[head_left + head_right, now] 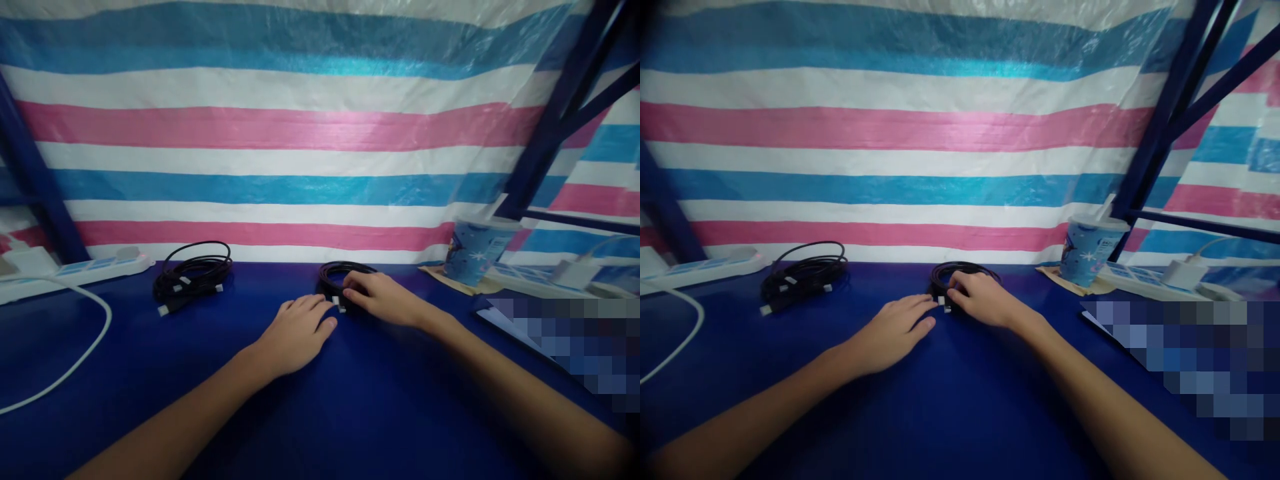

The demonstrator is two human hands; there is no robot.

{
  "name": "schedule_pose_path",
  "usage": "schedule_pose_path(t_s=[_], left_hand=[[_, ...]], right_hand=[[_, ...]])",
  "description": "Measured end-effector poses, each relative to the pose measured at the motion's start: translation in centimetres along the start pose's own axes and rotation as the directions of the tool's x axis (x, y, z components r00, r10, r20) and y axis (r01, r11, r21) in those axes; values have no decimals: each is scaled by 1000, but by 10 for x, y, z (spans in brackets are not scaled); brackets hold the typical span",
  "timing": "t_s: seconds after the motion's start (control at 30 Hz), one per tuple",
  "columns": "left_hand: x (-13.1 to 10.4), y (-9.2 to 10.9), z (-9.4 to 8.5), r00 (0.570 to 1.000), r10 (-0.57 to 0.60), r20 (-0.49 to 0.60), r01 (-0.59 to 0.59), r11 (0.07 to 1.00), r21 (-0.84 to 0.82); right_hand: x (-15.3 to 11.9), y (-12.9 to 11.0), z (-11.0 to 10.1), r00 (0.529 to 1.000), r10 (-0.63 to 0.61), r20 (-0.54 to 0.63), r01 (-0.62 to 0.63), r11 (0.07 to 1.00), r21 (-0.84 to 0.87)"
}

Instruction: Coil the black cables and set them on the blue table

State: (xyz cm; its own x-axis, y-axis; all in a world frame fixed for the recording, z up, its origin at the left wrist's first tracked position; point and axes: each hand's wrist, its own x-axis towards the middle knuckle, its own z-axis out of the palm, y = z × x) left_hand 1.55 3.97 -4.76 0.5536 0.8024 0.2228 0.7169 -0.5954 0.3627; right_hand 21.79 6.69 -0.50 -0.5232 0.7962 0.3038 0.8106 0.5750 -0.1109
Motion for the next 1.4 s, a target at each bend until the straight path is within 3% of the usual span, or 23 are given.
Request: schedule_pose_path(t_s=[0.07, 0.2, 0.3, 0.47, 0.53, 0.6, 0.7, 0.87, 1.1, 1.2, 1.3, 1.37, 1.4], left_hand=[[-3, 2, -2, 1000, 1, 27, -1, 1000, 4], [1, 11, -5, 998, 26, -61, -23, 998, 51], [6, 12, 2, 994, 91, -56, -85, 991, 106], [13, 4, 12, 998, 57, -32, -54, 995, 82], [23, -1, 9, 998, -14, -69, 13, 1000, -16], [38, -8, 5, 979, -185, -84, 165, 965, -202], [67, -15, -5, 938, -347, 14, 333, 886, -322], [95, -17, -18, 931, -289, 224, 350, 881, -319], [95, -24, -25, 901, -140, 410, 315, 862, -398], [96, -29, -24, 882, -142, 450, 334, 861, -383], [97, -26, -22, 893, -208, 399, 365, 853, -373], [98, -18, -20, 926, -291, 240, 375, 779, -502], [99, -12, -20, 931, -332, 153, 351, 697, -625]], right_hand=[[-1, -3, -2, 999, -19, -26, 18, 999, -35], [-7, -27, -3, 994, -64, -90, 53, 992, -112], [-9, -45, 2, 969, -227, -98, 209, 963, -169], [-12, -39, 13, 993, -97, -67, 79, 971, -225], [-12, -30, 16, 996, -73, -59, 59, 975, -212], [-12, -25, 18, 997, -40, -70, 26, 980, -197], [-10, -22, 20, 989, 76, -126, -98, 979, -176], [-6, -16, 22, 967, 211, -144, -228, 967, -112], [-3, -15, 15, 928, 271, -256, -283, 959, -14], [-5, -15, 8, 904, 292, -311, -304, 953, 10], [-7, -11, -2, 873, 313, -373, -331, 943, 18], [-10, -10, -9, 852, 320, -413, -343, 939, 20], [-12, -11, -10, 849, 300, -435, -327, 945, 12]])
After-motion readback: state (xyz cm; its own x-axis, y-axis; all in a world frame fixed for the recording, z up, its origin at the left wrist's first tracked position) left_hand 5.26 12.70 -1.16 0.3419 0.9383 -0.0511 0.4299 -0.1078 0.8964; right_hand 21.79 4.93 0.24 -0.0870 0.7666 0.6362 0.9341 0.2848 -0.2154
